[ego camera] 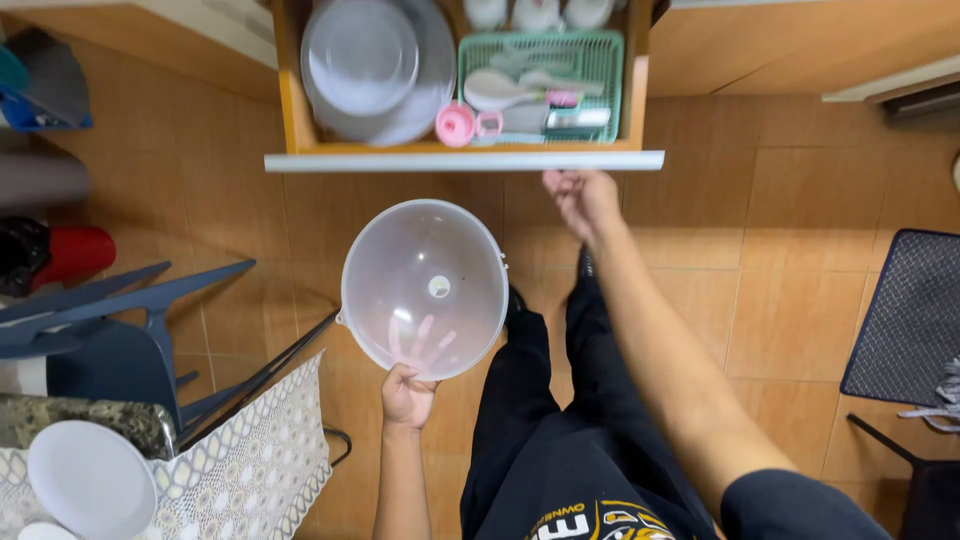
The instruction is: The person organizes kitchenware by placing cups, bowls, and a plastic container into a drawer and a cabinet. They then gather cutlery from a dish rack, place it into the drawer, and wipe the sink area with a green cloth.
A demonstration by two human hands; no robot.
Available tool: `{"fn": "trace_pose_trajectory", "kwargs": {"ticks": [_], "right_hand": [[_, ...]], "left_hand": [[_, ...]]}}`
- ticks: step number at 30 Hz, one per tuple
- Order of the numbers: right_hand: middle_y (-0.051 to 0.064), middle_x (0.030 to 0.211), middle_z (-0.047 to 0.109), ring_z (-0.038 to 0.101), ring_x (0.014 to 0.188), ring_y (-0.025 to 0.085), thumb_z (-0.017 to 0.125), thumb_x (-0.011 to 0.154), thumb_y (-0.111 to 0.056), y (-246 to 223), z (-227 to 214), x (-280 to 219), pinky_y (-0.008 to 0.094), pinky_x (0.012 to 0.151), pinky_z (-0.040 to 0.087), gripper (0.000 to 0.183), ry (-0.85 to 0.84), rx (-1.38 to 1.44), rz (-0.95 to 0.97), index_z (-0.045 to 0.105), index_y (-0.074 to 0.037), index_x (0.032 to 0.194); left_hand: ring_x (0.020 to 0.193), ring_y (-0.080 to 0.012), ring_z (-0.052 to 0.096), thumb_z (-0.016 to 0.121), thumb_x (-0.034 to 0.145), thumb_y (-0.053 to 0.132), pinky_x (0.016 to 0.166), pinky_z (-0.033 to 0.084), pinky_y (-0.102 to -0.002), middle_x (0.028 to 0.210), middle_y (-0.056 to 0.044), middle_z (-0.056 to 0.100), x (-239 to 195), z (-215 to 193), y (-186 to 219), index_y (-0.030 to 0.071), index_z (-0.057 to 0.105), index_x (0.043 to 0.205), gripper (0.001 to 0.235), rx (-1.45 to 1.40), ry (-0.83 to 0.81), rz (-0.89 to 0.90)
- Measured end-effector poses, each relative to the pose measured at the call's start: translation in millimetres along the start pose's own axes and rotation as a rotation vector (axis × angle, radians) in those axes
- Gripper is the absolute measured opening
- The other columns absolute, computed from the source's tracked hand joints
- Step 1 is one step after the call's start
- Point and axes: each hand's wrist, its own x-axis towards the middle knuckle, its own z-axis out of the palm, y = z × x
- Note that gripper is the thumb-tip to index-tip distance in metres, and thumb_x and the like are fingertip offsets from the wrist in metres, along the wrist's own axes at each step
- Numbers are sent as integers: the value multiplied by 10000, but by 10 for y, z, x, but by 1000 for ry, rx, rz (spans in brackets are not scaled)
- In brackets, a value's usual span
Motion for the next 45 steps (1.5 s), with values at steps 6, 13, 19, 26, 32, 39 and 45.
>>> {"fn": "trace_pose_trajectory", "kwargs": {"ticks": [6, 13, 19, 26, 32, 39, 45], "right_hand": [[415, 1259, 553, 541, 840, 274, 452, 891, 78, -521, 433, 726, 365, 877, 611, 247, -32, 133, 6, 517, 206, 1093], [341, 1037, 537, 515, 754, 239, 478, 863, 67, -858, 718, 1382, 394, 954, 562, 85, -37, 169, -31, 478, 118, 931], [149, 886, 390, 597, 884, 280, 522, 930, 6, -828, 764, 1358, 483, 1101, 552, 106, -79, 125, -33, 424, 45, 925], [141, 1132, 596, 657, 995, 282, 648, 948, -302, -804, 1010, 1116, 456, 998, 571, 400, 152, -229, -64, 535, -45, 1234], [74, 1050, 647, 670, 988, 238, 645, 963, -336, -568, 598, 1335, 411, 885, 564, 345, 153, -353, -221, 541, -88, 1180], [70, 977, 652, 700, 889, 221, 534, 1003, -276, -319, 654, 786, 347, 759, 593, 232, 257, -383, -259, 531, -84, 1133], [37, 861, 566, 579, 764, 157, 544, 1087, -262, 243, 749, 350, 286, 634, 494, 192, 236, -568, -256, 578, -74, 1106]], "left_hand": [[1382, -505, 441, 437, 705, 64, 1056, 429, -607, 1621, -167, 334, -34, -78, 67, 310, 95, 1627, 1014, -1, 84, -58], [1402, -524, 435, 462, 723, 44, 1086, 426, -570, 1633, -183, 345, 95, -374, -76, 245, 101, 1650, 1015, -34, 42, -81], [1386, -513, 449, 444, 705, 35, 1023, 481, -547, 1621, -164, 348, 166, -157, 1, 282, 96, 1633, 1021, 1, 85, -90], [1460, -532, 423, 459, 799, 8, 669, 482, -243, 1723, -199, 270, 436, -494, -217, 285, 70, 1721, 1039, -27, -91, 11], [1400, -509, 440, 433, 711, 34, 850, 575, -375, 1658, -169, 285, 469, -7, -1, 333, 74, 1645, 1044, -14, 48, -9], [1454, -526, 421, 465, 793, 8, 717, 414, -267, 1695, -205, 313, 537, -529, 281, 292, 88, 1719, 1040, -23, -6, 8], [1429, -552, 427, 452, 760, 1, 930, 476, -412, 1678, -211, 310, 497, -645, 869, 293, 84, 1691, 1043, -28, -22, -7]]}}
